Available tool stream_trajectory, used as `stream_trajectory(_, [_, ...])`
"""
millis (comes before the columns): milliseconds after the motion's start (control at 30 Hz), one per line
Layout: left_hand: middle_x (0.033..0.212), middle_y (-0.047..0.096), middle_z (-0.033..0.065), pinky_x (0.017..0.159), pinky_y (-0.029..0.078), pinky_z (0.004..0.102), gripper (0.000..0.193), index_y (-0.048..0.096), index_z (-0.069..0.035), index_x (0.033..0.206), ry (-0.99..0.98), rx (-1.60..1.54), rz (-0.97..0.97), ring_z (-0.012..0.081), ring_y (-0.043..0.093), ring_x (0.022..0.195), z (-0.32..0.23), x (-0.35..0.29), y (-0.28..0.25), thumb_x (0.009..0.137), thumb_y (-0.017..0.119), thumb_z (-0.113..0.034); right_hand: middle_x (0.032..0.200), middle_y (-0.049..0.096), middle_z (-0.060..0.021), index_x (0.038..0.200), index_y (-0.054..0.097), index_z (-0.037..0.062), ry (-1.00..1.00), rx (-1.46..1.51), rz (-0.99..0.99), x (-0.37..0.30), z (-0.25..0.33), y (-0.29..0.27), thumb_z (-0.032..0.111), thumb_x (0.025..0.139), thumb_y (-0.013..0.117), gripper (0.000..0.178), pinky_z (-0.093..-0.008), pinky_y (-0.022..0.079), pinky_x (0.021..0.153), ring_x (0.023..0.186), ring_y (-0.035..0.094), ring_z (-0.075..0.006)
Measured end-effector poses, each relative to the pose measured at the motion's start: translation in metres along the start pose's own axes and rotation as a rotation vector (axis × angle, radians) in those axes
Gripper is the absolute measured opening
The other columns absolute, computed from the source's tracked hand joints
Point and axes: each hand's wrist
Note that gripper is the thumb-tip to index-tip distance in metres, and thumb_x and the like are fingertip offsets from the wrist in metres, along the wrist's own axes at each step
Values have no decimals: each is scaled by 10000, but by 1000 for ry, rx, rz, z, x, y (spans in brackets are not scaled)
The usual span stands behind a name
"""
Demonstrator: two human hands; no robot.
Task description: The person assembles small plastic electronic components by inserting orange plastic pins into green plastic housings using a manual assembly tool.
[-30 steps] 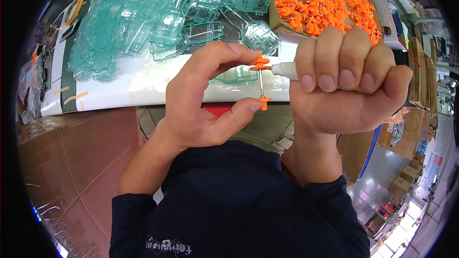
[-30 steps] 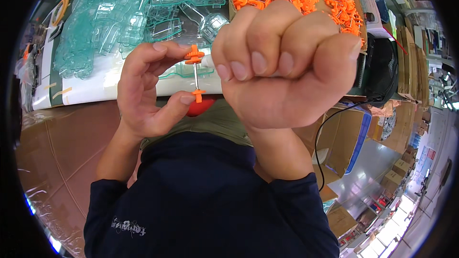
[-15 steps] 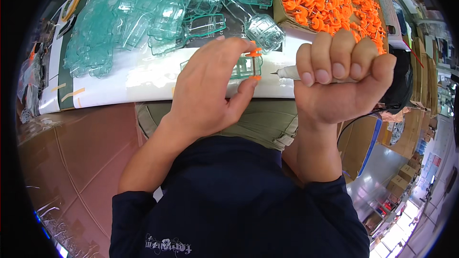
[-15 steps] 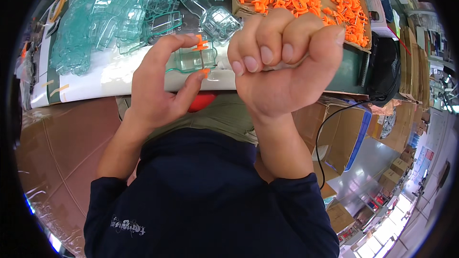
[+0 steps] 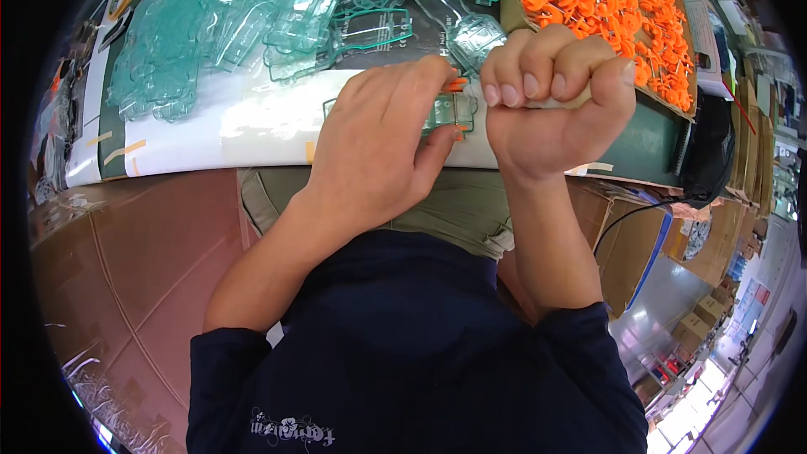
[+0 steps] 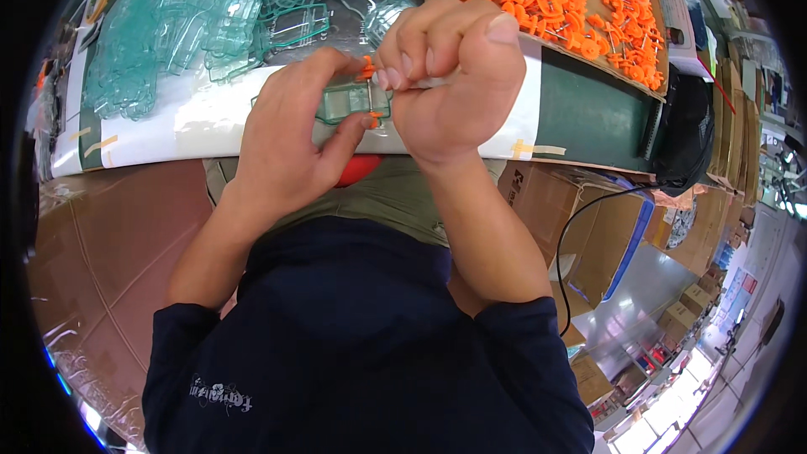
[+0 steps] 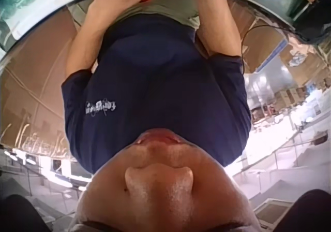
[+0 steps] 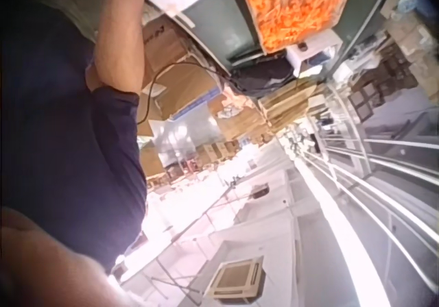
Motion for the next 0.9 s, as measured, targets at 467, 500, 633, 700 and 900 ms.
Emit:
stream_trajectory(467, [1033,679,30,904,450,342,543,535,-67,1248,38,15,-78,225,627,851,3,2,2,753,756,-90,534,369,-19,642,376,151,323,106,130,18,3,-3,327,1034,355,431,-279,259,396,444,316,-135])
stream_trajectory(500, [1043,678,27,908,449,341,540,537,-69,1249,14,16,-46,219,632,869,3,2,1,756,757,-93,529,364,-18,642,375,150,311,13,96,17,1,4,325,1032,359,428,-278,255,393,442,312,-133])
stream_trajectory(633, [1073,677,16,921,447,339,532,546,-76,1252,-38,24,32,200,646,922,5,1,-2,766,761,-102,523,357,-15,644,371,150,205,-240,26,16,-2,19,317,1024,373,415,-274,253,390,444,307,-125])
stream_trajectory(700, [1100,673,12,931,444,339,529,552,-77,1259,29,72,-6,192,650,970,7,-2,0,775,762,-112,535,364,-14,647,370,152,153,-212,65,9,2,4,317,1024,375,412,-273,262,396,448,313,-122])
stream_trajectory(900, [1158,665,6,950,437,341,533,565,-75,1279,89,134,-25,176,648,1083,8,-8,1,787,763,-135,576,385,-11,667,374,156,104,118,114,-15,13,-7,364,1065,373,449,-286,313,423,471,347,-132])
Point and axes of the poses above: each hand's wrist, its own x-axis towards the middle knuckle, its own y-axis out of the palm, z = x × y
